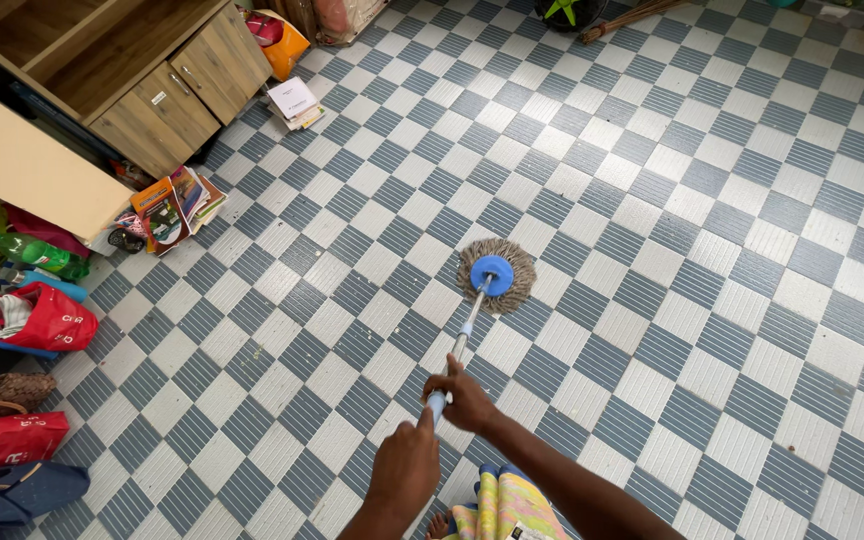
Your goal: The person mops a checkered tile floor using a blue spin mop. They move the mop back and forth across the room, then walk to a pink bucket, dip the mop head into the water, and wring it out using the handle's spinning mechanism.
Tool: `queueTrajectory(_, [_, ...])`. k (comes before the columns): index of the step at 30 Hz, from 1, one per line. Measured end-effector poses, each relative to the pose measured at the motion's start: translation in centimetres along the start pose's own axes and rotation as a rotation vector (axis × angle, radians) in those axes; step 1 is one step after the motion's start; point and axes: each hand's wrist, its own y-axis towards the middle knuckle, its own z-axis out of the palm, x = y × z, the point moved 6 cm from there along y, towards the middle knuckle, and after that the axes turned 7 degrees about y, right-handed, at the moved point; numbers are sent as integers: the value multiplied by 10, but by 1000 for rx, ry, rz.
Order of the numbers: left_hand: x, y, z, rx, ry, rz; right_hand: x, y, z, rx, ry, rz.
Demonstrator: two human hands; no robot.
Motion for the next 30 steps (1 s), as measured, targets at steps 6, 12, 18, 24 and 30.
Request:
queueTrajectory(6, [5,-9,24,-14,37,29,9,-9,13,87,31,-40])
queueTrajectory(12, [-12,32,40,-80,-5,32,-49,14,2,102,-81,10])
queueTrajectory(18, [-37,108,42,-231,-28,102,-115,62,-41,43,-159,65])
queueTrajectory(24, [-34,145,17,-247,-22,91,-107,93,-70,-83,-249,293])
queueTrajectory(30, [17,92,-24,-218,37,93,-53,91,-20,-102,-437,13])
